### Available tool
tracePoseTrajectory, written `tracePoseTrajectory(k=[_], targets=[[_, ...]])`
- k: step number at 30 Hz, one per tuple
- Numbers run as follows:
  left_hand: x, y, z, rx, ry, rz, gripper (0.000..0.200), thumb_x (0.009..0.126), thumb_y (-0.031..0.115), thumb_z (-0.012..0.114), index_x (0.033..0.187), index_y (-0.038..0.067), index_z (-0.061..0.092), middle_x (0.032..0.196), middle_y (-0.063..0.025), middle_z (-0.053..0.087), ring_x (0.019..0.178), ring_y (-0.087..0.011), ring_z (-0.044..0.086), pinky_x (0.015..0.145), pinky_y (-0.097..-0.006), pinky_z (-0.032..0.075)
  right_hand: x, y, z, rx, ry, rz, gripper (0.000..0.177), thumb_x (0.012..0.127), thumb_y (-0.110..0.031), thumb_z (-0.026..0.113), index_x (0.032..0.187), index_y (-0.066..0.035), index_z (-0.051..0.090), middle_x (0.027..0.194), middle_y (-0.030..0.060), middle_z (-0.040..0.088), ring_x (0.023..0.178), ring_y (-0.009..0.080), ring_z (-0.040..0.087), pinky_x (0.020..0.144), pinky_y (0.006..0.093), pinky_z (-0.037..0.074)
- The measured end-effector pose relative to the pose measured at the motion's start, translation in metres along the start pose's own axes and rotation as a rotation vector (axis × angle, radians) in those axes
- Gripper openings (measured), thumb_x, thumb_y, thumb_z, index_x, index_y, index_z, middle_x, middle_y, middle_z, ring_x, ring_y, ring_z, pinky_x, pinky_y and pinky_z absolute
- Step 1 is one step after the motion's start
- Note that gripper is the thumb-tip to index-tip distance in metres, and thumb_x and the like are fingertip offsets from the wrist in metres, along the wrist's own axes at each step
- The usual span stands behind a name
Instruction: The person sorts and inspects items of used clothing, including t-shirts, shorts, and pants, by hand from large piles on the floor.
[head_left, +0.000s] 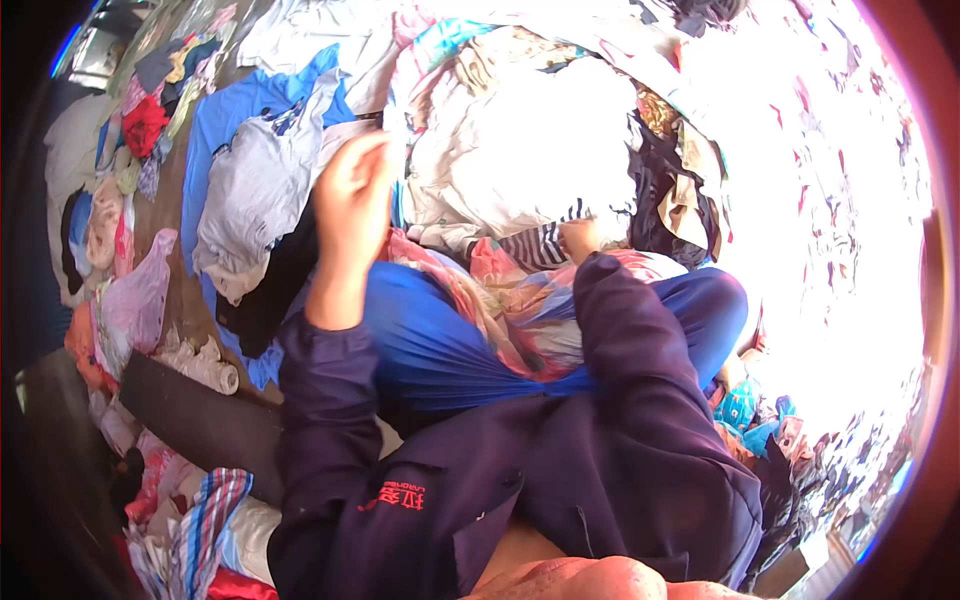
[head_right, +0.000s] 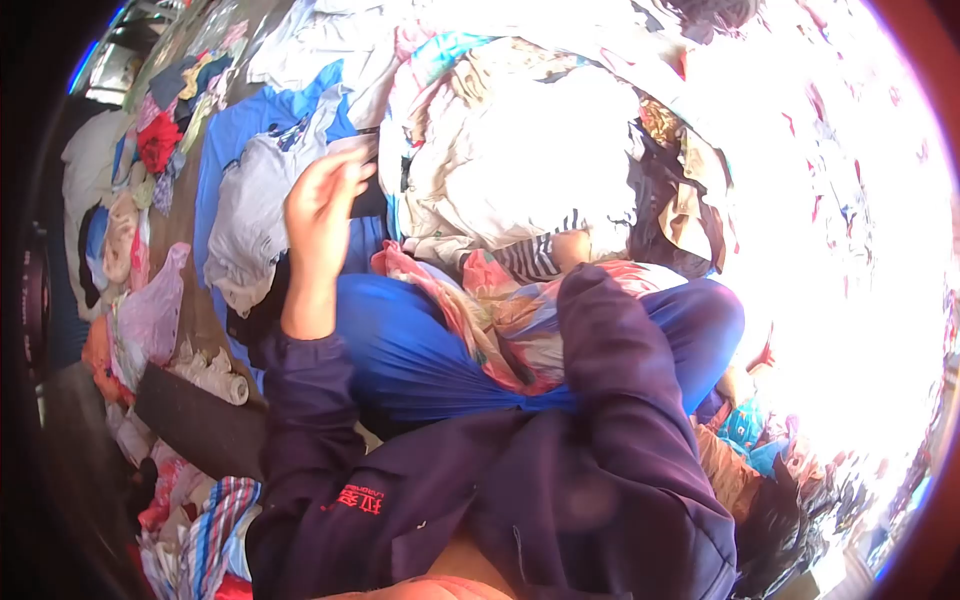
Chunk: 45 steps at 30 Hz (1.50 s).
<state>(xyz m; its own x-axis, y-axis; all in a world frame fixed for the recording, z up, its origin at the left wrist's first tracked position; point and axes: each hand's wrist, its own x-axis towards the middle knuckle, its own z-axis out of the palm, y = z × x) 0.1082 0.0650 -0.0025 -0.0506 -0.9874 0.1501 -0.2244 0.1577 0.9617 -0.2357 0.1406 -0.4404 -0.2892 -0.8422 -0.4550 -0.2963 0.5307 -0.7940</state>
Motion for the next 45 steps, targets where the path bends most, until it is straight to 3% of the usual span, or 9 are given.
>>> tracePoseTrajectory(k=[3,12,22,27,35,38,39,42,45], targets=[[0.019,0.028,0.076,-0.114,-0.080,0.021,0.019,0.097,0.013,0.063,0.109,-0.002,0.066,0.098,-0.0055,0.069,0.087,-0.0090,0.064,0.076,-0.0226,0.049,-0.054,-0.067,0.013,0.718,-0.072,0.446,0.017,0.089,-0.008,0.064,0.074,-0.006,0.056,0.058,-0.0001,0.048,0.044,0.0107,0.046,0.039,0.0264,0.034],[0.042,-0.018,0.096,-0.032,-0.133,-0.089,0.018,0.098,0.015,0.063,0.104,-0.001,0.066,0.098,-0.0069,0.071,0.084,-0.0124,0.067,0.077,-0.0244,0.051,-0.027,-0.087,0.042,0.759,0.097,0.591,0.023,0.088,-0.021,0.071,0.090,-0.002,0.060,0.074,0.0077,0.062,0.055,0.0172,0.057,0.047,0.0292,0.045],[0.064,-0.040,0.085,0.202,-0.210,-0.005,0.019,0.093,0.012,0.065,0.107,-0.001,0.065,0.090,-0.0066,0.070,0.082,-0.0118,0.066,0.074,-0.0254,0.052,-0.055,-0.265,-0.037,0.808,-0.018,-0.064,0.023,0.093,-0.017,0.065,0.077,-0.002,0.059,0.063,0.0038,0.057,0.052,0.0110,0.049,0.047,0.0254,0.036],[0.053,-0.049,0.082,0.499,-0.344,0.093,0.063,0.075,0.005,0.069,0.135,0.004,0.048,0.132,-0.0234,0.055,0.122,-0.0370,0.055,0.101,-0.0428,0.045,-0.125,-0.388,-0.121,0.709,-0.066,-0.475,0.021,0.096,-0.018,0.065,0.079,-0.006,0.063,0.064,-0.0010,0.059,0.054,0.0082,0.051,0.054,0.0234,0.040],[0.038,0.009,0.094,0.474,-0.186,0.501,0.065,0.078,0.019,0.078,0.134,0.004,0.049,0.127,-0.0180,0.055,0.121,-0.0345,0.053,0.097,-0.0405,0.045,-0.262,-0.519,-0.241,0.842,-0.165,-0.951,0.019,0.100,-0.015,0.058,0.107,0.000,0.067,0.102,0.0047,0.070,0.093,0.0114,0.065,0.087,0.0266,0.050],[0.044,-0.016,0.114,0.314,-0.424,0.281,0.058,0.084,0.019,0.071,0.135,0.003,0.049,0.127,-0.0151,0.056,0.118,-0.0291,0.054,0.098,-0.0374,0.044,-0.267,-0.533,-0.280,0.890,-0.452,-1.028,0.031,0.103,-0.017,0.050,0.125,0.002,0.060,0.119,0.0083,0.066,0.106,0.0147,0.063,0.096,0.0280,0.049],[0.042,-0.023,0.117,0.227,-0.475,0.187,0.056,0.086,0.019,0.069,0.135,0.002,0.049,0.127,-0.0142,0.056,0.117,-0.0273,0.054,0.098,-0.0364,0.044,-0.253,-0.528,-0.291,0.445,0.198,-1.199,0.035,0.102,-0.015,0.051,0.131,0.003,0.055,0.129,0.0110,0.061,0.117,0.0168,0.058,0.103,0.0289,0.045],[0.037,-0.035,0.122,0.015,-0.540,-0.037,0.050,0.092,0.019,0.062,0.136,0.001,0.049,0.126,-0.0113,0.058,0.114,-0.0218,0.056,0.098,-0.0333,0.043,-0.227,-0.513,-0.321,0.068,0.339,-1.351,0.038,0.100,-0.011,0.052,0.135,0.004,0.052,0.136,0.0130,0.056,0.126,0.0173,0.053,0.109,0.0296,0.040],[0.039,-0.029,0.125,-0.137,-0.513,-0.145,0.045,0.097,0.018,0.056,0.137,-0.001,0.048,0.126,-0.0084,0.059,0.111,-0.0164,0.057,0.099,-0.0303,0.043,-0.195,-0.482,-0.326,0.916,-0.010,-0.773,0.049,0.102,-0.030,0.049,0.141,0.001,0.045,0.147,0.0157,0.045,0.134,0.0252,0.045,0.108,0.0380,0.039]])
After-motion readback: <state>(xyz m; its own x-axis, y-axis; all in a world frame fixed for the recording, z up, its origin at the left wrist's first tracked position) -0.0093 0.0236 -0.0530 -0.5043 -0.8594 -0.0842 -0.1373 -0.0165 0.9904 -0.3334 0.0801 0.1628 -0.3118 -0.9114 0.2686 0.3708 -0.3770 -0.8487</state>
